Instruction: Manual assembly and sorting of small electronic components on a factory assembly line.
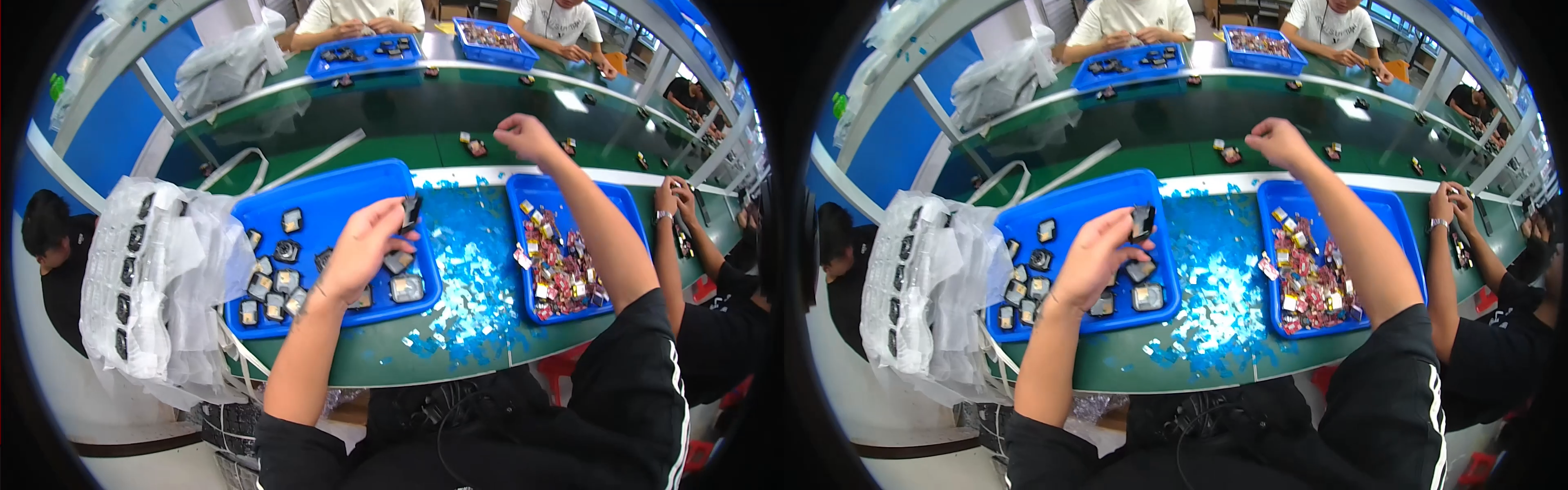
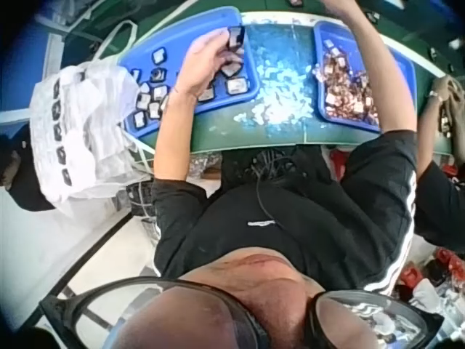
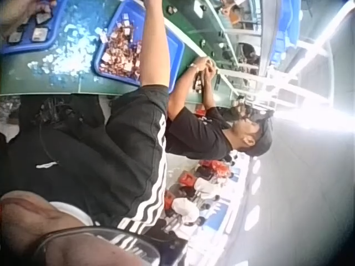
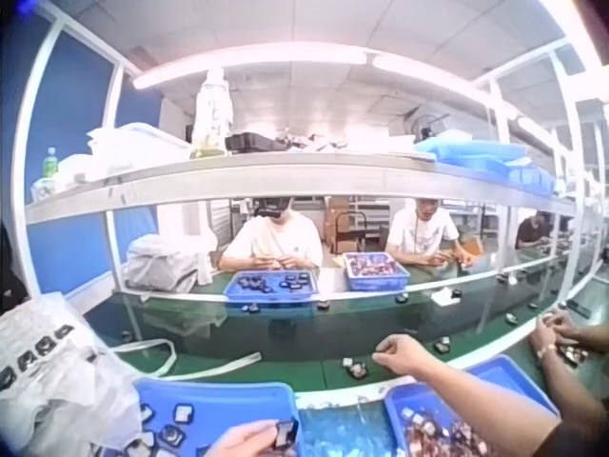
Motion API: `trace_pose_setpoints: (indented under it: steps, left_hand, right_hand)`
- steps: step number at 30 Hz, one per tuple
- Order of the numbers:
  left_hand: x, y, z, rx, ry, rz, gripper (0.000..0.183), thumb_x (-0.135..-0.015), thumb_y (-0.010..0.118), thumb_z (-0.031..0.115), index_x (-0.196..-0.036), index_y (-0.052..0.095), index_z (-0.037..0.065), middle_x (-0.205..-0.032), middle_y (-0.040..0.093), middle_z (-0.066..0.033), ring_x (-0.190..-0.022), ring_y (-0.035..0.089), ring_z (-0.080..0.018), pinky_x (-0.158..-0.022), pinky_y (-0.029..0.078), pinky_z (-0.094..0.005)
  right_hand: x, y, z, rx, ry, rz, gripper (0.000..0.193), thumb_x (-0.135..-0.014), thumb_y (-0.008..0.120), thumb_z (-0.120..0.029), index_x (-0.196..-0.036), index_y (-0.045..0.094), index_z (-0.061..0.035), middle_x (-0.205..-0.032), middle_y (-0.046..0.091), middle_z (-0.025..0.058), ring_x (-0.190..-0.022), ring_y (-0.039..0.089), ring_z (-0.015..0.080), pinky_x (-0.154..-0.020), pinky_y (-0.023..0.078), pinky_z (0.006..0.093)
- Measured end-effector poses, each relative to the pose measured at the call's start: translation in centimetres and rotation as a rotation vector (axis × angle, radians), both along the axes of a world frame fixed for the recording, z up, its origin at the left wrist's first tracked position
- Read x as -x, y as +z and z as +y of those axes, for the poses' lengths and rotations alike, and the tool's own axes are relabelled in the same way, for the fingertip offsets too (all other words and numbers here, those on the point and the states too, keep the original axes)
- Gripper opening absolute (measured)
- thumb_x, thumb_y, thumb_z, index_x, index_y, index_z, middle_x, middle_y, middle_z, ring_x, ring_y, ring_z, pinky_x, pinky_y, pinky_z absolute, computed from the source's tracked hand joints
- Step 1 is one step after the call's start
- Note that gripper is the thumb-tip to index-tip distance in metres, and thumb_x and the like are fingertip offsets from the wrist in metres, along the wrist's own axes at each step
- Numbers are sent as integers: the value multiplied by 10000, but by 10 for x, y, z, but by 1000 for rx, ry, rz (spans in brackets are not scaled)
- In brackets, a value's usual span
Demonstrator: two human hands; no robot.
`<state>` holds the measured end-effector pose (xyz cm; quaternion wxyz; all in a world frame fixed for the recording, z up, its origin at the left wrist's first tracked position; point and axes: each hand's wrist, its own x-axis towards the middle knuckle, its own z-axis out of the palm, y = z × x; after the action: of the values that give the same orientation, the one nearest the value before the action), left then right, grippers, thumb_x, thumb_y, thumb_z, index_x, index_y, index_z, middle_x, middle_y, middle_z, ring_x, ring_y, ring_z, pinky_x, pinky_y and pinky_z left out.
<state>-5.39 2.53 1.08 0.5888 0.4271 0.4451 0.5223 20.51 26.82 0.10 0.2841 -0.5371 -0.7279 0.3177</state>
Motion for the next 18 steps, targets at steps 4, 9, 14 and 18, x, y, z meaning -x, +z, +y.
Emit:
trace_pose_setpoints:
  steps: [4,9,14,18]
  left_hand:
    - [-16,1,-3,82,-73,-561,385,-1017,413,190,-1251,511,-99,-1126,628,-230,-977,656,-272,-850,551,-356]
    - [-23,-7,-4,94,-46,-412,338,-995,452,101,-1273,492,-86,-1134,628,-239,-1010,665,-299,-882,560,-341]
    - [-33,-5,-9,82,-6,-293,320,-982,468,68,-1280,475,-49,-1131,632,-227,-973,687,-283,-852,578,-337]
    - [-37,-5,-14,56,-27,-164,356,-980,498,105,-1323,471,9,-1149,627,-190,-935,674,-221,-796,564,-302]
  right_hand:
    - [-31,45,-70,-185,342,-129,166,-853,681,-144,-908,672,13,-742,646,51,-673,578,119,-643,480,297]
    - [-56,51,-163,-201,545,-380,197,-766,775,-159,-830,657,-15,-777,651,114,-722,640,258,-658,497,373]
    - [-80,25,-193,-217,357,-545,201,-747,779,-185,-806,651,-42,-779,637,109,-746,628,322,-663,489,416]
    - [-83,21,-199,-154,300,-295,119,-780,737,-106,-836,656,-38,-782,626,98,-705,617,248,-635,486,365]
